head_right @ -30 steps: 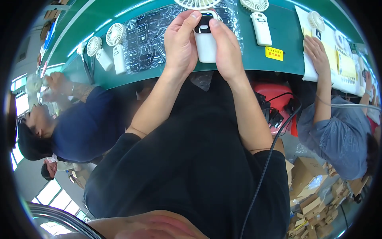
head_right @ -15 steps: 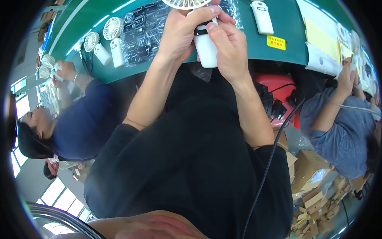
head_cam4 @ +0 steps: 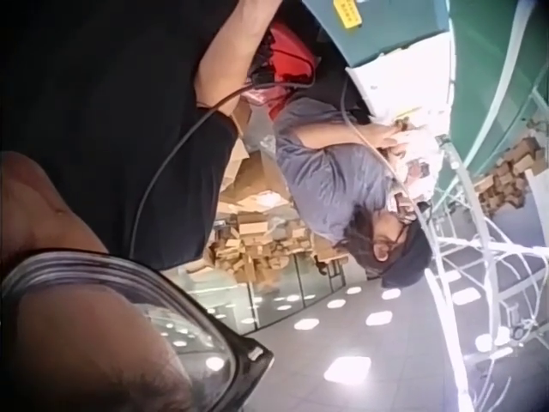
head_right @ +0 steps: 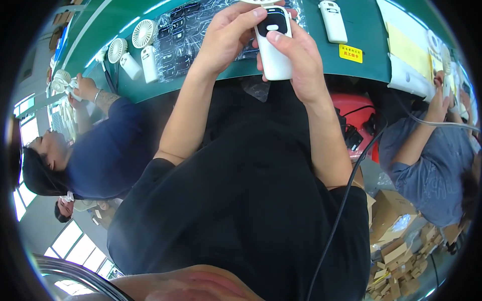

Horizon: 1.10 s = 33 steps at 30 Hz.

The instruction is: Assembling small handheld portable fans and packaging them in plastic bags on a factory assembly line.

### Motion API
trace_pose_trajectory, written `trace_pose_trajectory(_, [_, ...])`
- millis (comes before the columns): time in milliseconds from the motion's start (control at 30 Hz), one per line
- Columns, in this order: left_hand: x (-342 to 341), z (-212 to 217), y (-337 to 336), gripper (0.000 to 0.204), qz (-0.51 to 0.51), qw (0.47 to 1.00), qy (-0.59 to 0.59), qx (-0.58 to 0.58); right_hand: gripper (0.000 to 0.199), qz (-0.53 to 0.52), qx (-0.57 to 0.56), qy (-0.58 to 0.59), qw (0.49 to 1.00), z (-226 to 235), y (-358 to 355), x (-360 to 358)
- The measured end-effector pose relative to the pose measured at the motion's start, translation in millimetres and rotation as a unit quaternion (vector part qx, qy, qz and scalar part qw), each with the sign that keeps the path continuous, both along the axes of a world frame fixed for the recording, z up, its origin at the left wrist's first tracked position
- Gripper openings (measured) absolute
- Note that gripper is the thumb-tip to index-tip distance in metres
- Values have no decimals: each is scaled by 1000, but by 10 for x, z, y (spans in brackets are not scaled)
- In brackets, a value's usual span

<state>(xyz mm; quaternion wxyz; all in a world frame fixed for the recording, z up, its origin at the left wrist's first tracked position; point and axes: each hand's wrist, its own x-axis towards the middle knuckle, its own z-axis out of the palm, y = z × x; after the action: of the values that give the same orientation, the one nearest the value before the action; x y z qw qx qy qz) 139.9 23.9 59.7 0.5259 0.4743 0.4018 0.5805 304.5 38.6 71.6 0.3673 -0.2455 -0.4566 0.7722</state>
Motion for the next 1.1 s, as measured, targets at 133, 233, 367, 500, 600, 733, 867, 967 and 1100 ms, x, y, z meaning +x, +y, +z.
trace_pose_trajectory(133, [95, 153, -49, 32, 16, 999, -9, 32, 32, -26, 25, -49, 998, 132, -65, -42])
trace_pose_trajectory(233, [178, 246, -68, 30, 31, 997, -42, 48, 27, -59, 56, -39, 996, 166, -108, -54])
trace_pose_trajectory(367, [236, 128, -120, 28, 25, 995, -100, 7, 20, -74, 70, -5, 995, 208, -119, -49])
trace_pose_trajectory(500, [229, -23, -245, 26, 28, 984, -167, -48, 20, -113, 108, -75, 985, 21, -206, -80])
trace_pose_trajectory(600, [198, -78, -123, 25, 51, 981, -186, -27, 21, -80, 93, -108, 987, 8, -127, -69])
trace_pose_trajectory(733, [243, 186, -152, 26, 65, 990, -120, -31, 25, -63, 52, -66, 994, -30, -158, -65])
trace_pose_trajectory(867, [246, 247, -156, 27, 62, 995, -71, -23, 30, -60, 71, -59, 994, -33, -169, -43])
trace_pose_trajectory(967, [251, 109, -175, 28, 64, 996, -64, -16, 32, -62, 81, -72, 992, -101, -243, -52])
trace_pose_trajectory(1100, [215, 90, -145, 29, 46, 996, -71, -15, 30, -58, 55, -54, 995, -148, -168, -36])
